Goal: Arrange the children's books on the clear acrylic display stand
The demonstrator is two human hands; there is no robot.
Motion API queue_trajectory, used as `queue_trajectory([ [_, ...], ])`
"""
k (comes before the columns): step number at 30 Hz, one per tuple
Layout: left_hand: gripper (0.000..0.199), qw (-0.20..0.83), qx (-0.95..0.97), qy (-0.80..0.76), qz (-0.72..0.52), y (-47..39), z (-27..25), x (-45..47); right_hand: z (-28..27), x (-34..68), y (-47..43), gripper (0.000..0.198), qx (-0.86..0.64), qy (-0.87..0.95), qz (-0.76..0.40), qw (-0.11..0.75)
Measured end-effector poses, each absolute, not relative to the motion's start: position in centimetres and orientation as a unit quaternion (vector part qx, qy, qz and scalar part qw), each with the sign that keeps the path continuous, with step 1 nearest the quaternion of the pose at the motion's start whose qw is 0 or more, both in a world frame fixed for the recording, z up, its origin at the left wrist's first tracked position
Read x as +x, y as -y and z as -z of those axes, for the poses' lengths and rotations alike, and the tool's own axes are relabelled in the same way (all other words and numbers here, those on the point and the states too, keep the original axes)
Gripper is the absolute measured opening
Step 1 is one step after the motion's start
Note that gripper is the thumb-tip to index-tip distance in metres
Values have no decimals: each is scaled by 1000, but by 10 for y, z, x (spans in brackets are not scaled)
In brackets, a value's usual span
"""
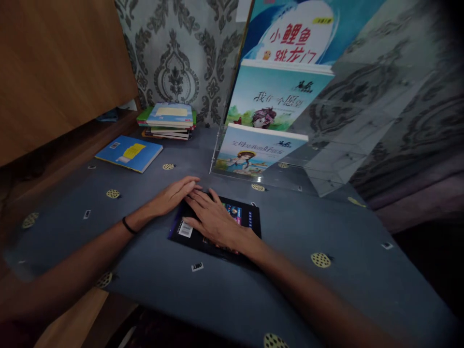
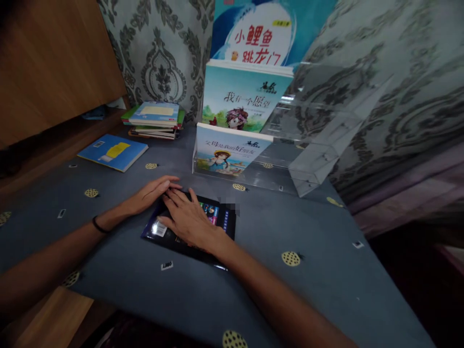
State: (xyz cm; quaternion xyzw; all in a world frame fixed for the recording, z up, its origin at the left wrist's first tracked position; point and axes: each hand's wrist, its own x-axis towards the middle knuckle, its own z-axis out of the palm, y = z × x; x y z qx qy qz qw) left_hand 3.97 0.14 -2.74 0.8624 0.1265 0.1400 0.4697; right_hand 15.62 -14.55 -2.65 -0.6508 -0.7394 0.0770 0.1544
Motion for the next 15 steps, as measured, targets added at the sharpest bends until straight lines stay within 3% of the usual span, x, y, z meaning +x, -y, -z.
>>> queue_trajectory([
  [6,49,321,930,-118,-137,11,28,36,28,155,147,54,-655,737,-67,153],
  [15,50,225,965,-85,-101,15,28,38,18,158,165,49,-666,728,-62,151],
])
